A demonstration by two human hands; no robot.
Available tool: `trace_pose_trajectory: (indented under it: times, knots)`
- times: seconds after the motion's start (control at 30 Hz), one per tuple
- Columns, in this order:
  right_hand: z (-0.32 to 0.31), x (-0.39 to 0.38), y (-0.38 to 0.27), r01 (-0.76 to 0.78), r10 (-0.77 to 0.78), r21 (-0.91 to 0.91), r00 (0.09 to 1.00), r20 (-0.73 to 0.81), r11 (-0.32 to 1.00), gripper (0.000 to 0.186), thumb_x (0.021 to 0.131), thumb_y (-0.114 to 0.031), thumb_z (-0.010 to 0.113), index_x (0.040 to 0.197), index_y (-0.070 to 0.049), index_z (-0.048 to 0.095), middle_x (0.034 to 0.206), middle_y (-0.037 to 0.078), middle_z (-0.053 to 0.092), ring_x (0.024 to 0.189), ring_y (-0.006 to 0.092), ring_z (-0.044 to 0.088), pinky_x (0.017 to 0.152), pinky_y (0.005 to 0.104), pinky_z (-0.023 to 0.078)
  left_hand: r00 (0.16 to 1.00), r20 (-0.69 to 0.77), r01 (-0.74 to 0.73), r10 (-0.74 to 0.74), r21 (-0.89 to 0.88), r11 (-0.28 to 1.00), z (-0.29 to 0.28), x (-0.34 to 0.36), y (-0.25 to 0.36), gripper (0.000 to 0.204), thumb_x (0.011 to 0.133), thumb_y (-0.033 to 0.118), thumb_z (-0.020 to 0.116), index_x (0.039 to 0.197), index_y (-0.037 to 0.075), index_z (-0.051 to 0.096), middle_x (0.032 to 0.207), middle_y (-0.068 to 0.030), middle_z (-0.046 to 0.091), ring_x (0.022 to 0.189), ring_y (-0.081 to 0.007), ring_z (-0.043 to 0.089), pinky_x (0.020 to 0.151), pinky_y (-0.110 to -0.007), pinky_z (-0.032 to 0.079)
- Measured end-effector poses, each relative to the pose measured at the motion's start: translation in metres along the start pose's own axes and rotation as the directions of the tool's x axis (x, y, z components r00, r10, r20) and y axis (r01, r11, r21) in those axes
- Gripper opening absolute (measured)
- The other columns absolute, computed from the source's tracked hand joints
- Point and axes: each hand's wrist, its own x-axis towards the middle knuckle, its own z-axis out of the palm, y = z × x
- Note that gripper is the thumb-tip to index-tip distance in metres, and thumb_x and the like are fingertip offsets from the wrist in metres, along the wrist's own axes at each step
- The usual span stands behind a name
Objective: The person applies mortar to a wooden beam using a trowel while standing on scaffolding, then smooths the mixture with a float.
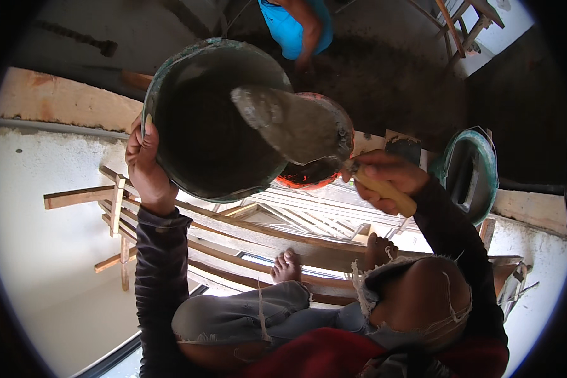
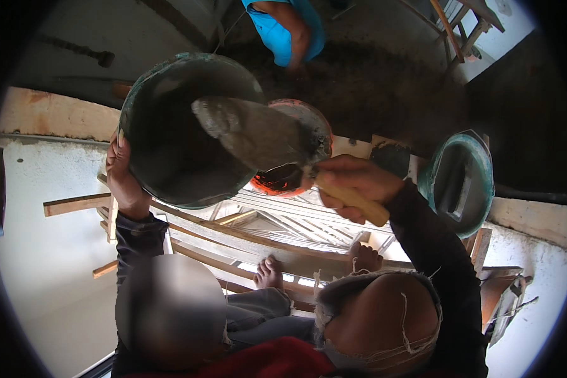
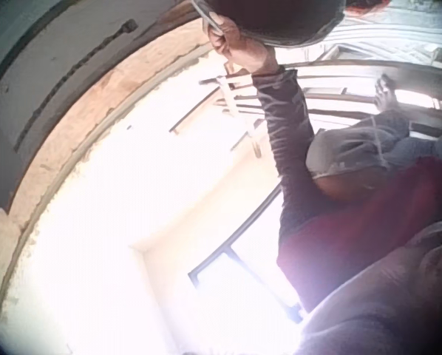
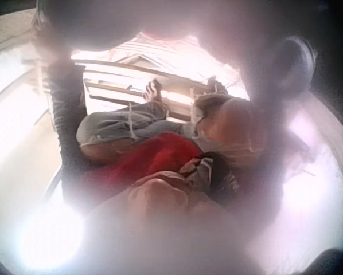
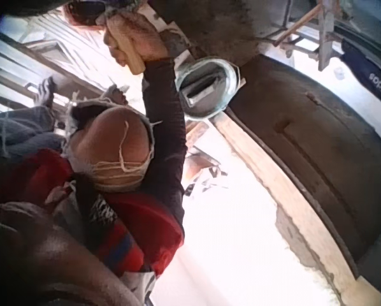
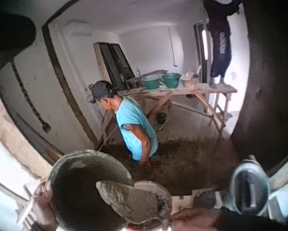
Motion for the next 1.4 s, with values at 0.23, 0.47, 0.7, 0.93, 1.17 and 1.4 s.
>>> trace_pose_trajectory:
  times: [0.23,0.47,0.7,0.93,1.17,1.4]
  knots:
    - [-0.057,-0.022,0.004,-0.154,-0.106,-0.672,0.938,-0.329,0.724,0.033,0.091,-0.02,0.061,0.118,-0.001,0.057,0.071,0.006,0.057,0.05,0.013,0.056,0.046,0.0282,0.047,0.989,-0.082,-0.112,0.123,0.122,0.986,-0.013,0.012,0.007,0.026,0.099,0.02,0.059,0.113,0.0,0.066,0.097,-0.0027,0.069,0.088,-0.01,0.061,0.085,-0.026,0.047]
    - [-0.105,-0.007,0.067,-0.3,-0.52,-0.918,0.844,-0.129,-0.26,0.043,0.076,-0.018,0.069,0.116,-0.006,0.06,0.094,0.018,0.067,0.083,0.039,0.065,0.075,0.0461,0.053,0.989,-0.055,-0.129,0.134,0.091,0.987,-0.011,0.007,0.008,0.025,0.097,0.016,0.062,0.114,-0.001,0.067,0.096,-0.0024,0.069,0.088,-0.0096,0.059,0.086,-0.025,0.045]
    - [-0.123,-0.019,0.095,-0.428,-0.583,-0.878,0.777,-0.238,-0.213,0.036,0.076,-0.016,0.073,0.109,-0.009,0.059,0.092,0.015,0.066,0.085,0.0371,0.065,0.074,0.0471,0.053,0.998,0.052,-0.028,0.032,-0.078,0.997,0.004,0.004,0.006,0.026,0.098,0.017,0.059,0.116,-0.001,0.066,0.105,-0.0067,0.071,0.096,-0.0124,0.062,0.091,-0.027,0.046]
    - [-0.115,-0.064,0.129,-0.56,-0.643,-0.817,0.677,-0.358,-0.134,0.036,0.075,-0.011,0.072,0.108,-0.008,0.058,0.093,0.016,0.066,0.085,0.0373,0.065,0.074,0.0474,0.052,0.996,0.071,-0.047,0.049,-0.029,0.998,0.005,0.001,0.006,0.026,0.098,0.016,0.06,0.116,-0.001,0.066,0.102,-0.0019,0.069,0.094,-0.0099,0.059,0.093,-0.025,0.042]
    - [-0.059,-0.121,0.128,-0.621,-0.676,-0.782,0.598,-0.43,-0.053,0.039,0.074,-0.009,0.069,0.111,-0.006,0.059,0.093,0.017,0.067,0.086,0.0383,0.065,0.075,0.0471,0.053,0.992,0.074,-0.105,0.103,0.026,0.994,0.022,0.001,0.017,0.024,0.096,0.016,0.064,0.113,0.0,0.067,0.084,0.0061,0.056,0.078,-0.0042,0.043,0.081,-0.021,0.035]
    - [0.039,-0.014,0.002,-0.116,-0.538,-0.978,0.843,-0.003,-0.175,0.051,0.079,-0.006,0.06,0.128,-0.002,0.047,0.108,0.024,0.062,0.086,0.0432,0.064,0.074,0.0499,0.052,0.971,0.206,-0.161,0.122,0.187,0.969,0.019,-0.001,0.017,0.02,0.095,0.018,0.066,0.102,-0.002,0.067,0.09,0.0065,0.052,0.071,-0.004,0.031,0.07,-0.021,0.028]
